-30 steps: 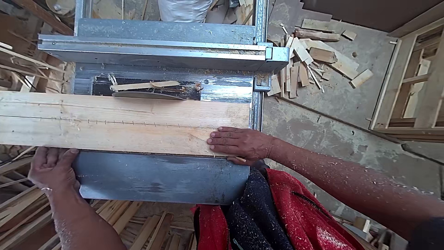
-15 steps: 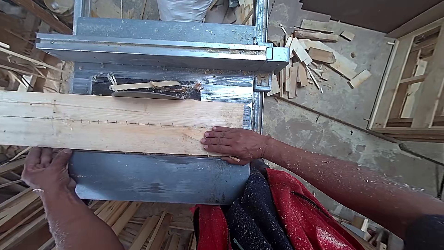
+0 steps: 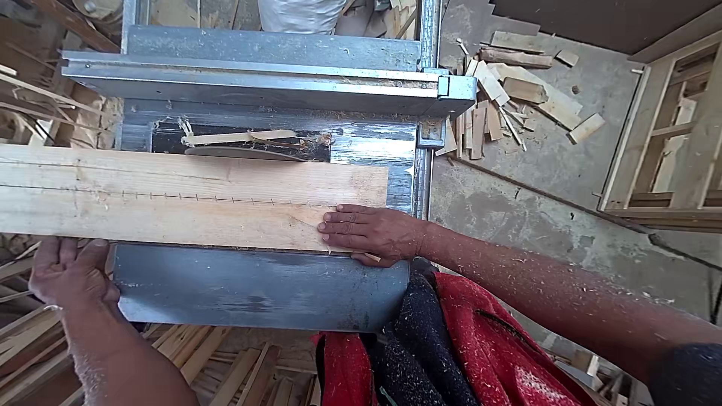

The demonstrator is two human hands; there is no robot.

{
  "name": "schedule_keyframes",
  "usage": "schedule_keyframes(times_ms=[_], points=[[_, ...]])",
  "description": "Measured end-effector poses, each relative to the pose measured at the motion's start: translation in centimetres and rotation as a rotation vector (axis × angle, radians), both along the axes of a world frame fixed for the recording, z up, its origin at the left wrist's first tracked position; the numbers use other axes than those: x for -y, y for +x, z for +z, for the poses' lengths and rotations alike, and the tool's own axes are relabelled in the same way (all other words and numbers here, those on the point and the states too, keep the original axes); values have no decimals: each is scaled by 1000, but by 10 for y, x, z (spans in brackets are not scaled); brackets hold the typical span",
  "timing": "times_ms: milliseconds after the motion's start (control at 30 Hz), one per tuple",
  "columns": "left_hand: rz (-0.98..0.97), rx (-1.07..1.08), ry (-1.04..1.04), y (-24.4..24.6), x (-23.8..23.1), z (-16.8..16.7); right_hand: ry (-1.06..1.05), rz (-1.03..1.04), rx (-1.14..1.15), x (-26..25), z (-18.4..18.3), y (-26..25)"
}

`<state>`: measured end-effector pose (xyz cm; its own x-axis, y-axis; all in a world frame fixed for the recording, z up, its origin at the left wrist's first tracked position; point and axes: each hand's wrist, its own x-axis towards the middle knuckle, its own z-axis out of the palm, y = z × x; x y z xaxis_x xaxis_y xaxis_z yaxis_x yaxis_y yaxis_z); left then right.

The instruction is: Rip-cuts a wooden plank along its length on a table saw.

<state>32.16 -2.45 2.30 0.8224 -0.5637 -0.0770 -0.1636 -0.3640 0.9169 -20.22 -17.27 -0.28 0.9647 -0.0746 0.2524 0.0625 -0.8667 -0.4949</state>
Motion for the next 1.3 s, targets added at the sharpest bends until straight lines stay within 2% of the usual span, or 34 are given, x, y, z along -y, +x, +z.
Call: schedule_keyframes(times_ms=[700,800,967,1300], points=[[11,-88,-66,15,3,0,16,4,-8,1,3,23],[9,-133,-155,17,1,-5,16,4,-2,1,2,26],[16,-327,-307,10,0,1,12,3,10,1,1,32],[-1,-305,-327,16,6,-1,6,6,21,1,1,45]])
